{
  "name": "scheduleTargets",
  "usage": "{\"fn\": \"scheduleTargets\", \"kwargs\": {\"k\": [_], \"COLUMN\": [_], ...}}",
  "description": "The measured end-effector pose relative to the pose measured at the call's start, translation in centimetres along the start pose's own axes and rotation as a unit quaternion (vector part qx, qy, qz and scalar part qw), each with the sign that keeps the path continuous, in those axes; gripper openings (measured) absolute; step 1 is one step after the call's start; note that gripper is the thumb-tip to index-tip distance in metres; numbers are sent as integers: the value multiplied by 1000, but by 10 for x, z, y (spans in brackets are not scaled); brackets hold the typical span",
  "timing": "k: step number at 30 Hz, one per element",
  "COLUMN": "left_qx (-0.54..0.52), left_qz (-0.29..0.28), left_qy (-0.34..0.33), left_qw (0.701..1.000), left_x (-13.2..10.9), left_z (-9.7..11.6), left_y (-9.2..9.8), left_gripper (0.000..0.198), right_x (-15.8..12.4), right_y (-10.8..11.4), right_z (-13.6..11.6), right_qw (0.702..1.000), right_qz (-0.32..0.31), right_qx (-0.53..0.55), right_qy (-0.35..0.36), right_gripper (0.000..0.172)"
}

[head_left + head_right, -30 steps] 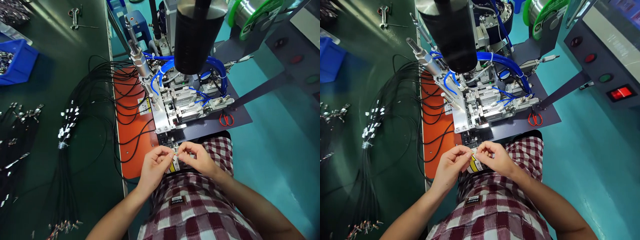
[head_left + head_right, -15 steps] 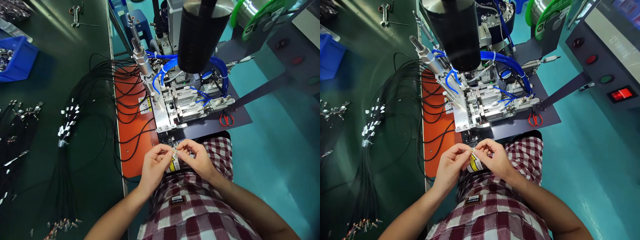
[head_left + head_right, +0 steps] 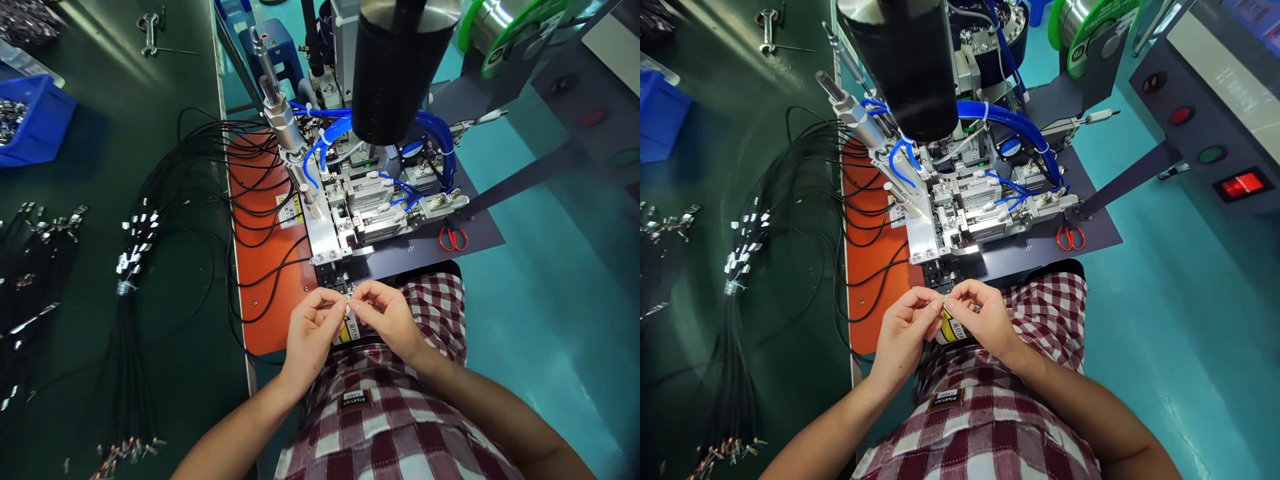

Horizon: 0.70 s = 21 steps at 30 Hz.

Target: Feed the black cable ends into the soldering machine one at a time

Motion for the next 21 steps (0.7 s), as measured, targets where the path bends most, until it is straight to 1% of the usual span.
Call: {"fn": "scheduleTargets", "kwargs": {"k": [7,11,13,16,19,21], "left_qx": [-7,3,1,1,4,9], "left_qz": [-4,-2,-1,-4,-8,-10], "left_qy": [2,6,6,3,3,2], "left_qw": [1000,1000,1000,1000,1000,1000], "left_x": [1,2,2,3,3,2], "left_z": [-4,-5,-4,-4,-3,-4], "left_y": [0,1,1,1,1,0], "left_gripper": [21,22,22,21,21,20], "right_x": [-2,0,1,1,-2,-4], "right_y": [1,0,1,4,7,7], "right_z": [0,5,4,-2,-13,-17], "right_qw": [1000,999,999,999,992,986], "right_qz": [0,-29,-39,-17,25,45], "right_qx": [6,17,10,-31,-98,-129], "right_qy": [1,-25,-24,8,71,100], "right_gripper": [18,20,20,17,11,13]}}
Point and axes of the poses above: each hand's wrist, its own x-axis towards the middle knuckle, its own y-axis out of the back of the hand, z = x × y, the point moved 8 cm from there along x, towards the middle knuckle, and after that the axes turned 11 degrees about -y, right-handed, at the moved point
